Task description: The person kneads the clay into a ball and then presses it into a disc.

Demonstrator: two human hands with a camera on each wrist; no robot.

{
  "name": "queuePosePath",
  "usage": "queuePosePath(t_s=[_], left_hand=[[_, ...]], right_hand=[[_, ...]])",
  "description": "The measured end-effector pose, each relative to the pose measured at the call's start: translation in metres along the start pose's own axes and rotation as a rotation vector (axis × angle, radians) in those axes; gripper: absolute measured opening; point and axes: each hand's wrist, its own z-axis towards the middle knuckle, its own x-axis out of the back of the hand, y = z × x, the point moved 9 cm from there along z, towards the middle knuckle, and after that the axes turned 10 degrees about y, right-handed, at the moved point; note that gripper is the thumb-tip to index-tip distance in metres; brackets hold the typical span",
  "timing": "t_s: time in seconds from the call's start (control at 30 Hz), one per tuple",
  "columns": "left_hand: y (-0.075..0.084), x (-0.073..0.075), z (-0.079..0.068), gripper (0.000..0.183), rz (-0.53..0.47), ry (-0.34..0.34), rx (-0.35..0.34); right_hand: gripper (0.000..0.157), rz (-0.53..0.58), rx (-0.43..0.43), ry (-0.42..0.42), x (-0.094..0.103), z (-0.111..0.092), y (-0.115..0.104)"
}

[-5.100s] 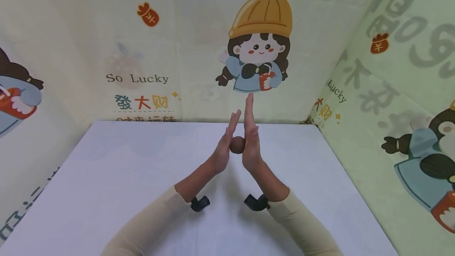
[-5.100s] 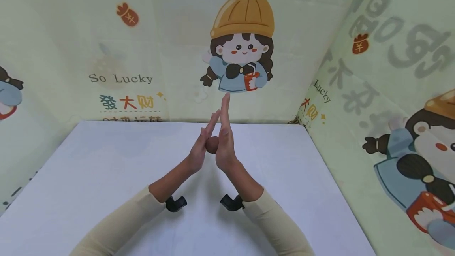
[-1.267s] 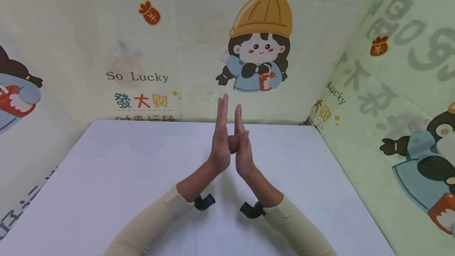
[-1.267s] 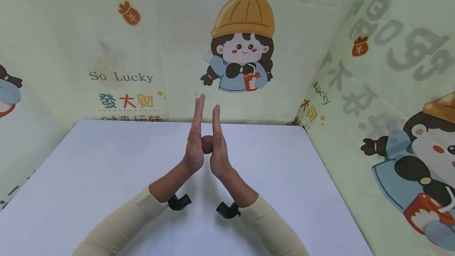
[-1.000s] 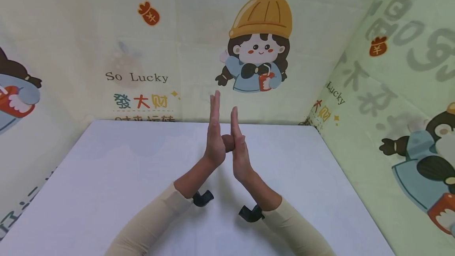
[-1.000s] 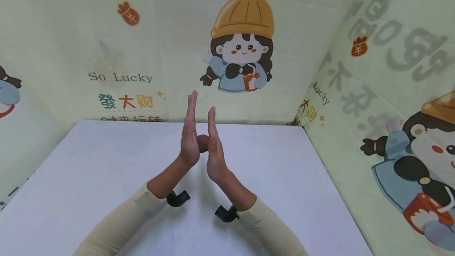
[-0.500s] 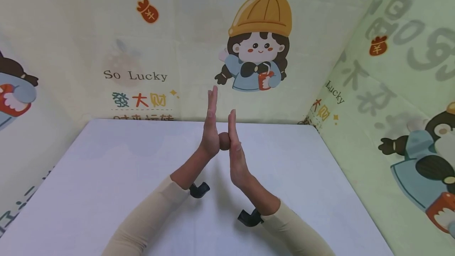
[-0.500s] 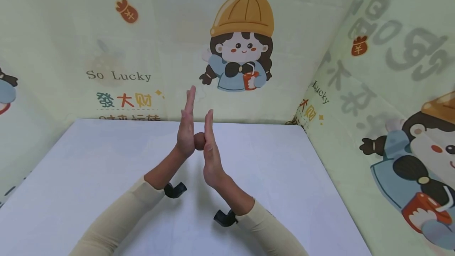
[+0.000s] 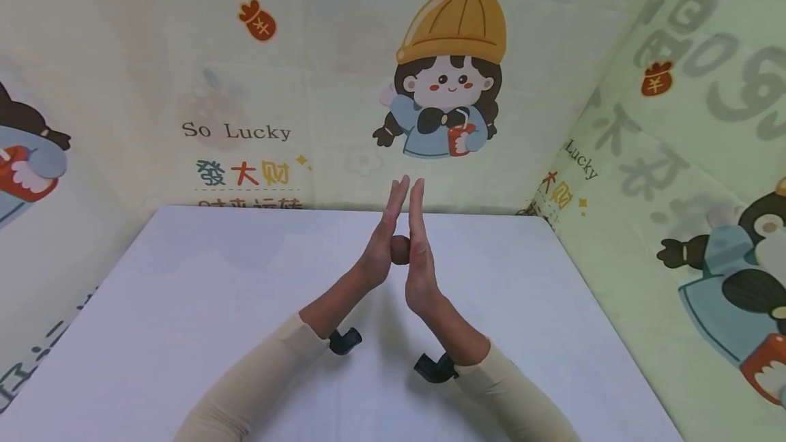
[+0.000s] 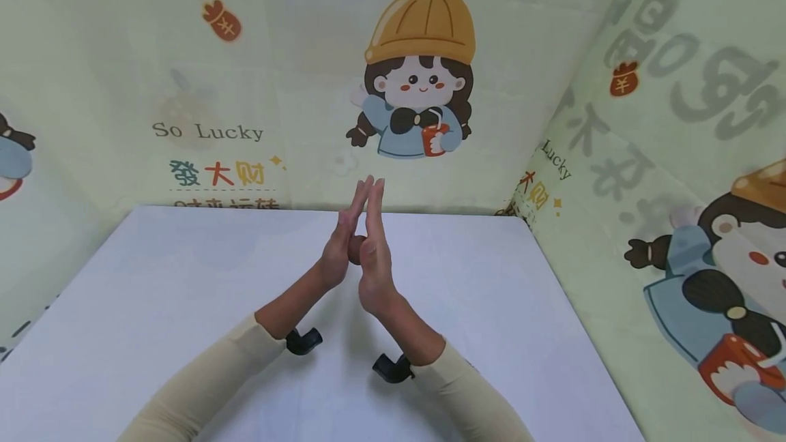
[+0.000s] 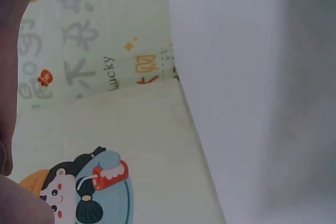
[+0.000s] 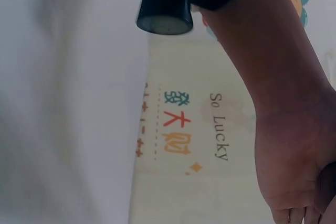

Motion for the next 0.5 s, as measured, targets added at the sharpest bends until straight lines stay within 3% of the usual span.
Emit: queuePosePath(t_s=[0.27, 0.5], left_hand=[[0.006, -0.012, -0.014, 0.062, 0.012, -0.028, -0.055], [0.02, -0.023, -0.026, 0.07, 0.026, -0.046, -0.151]], right_hand=[[0.089, -0.03, -0.019, 0.035, 0.012, 0.009, -0.002], [0.087, -0.013, -0.068, 0.076, 0.026, 0.022, -0.002]])
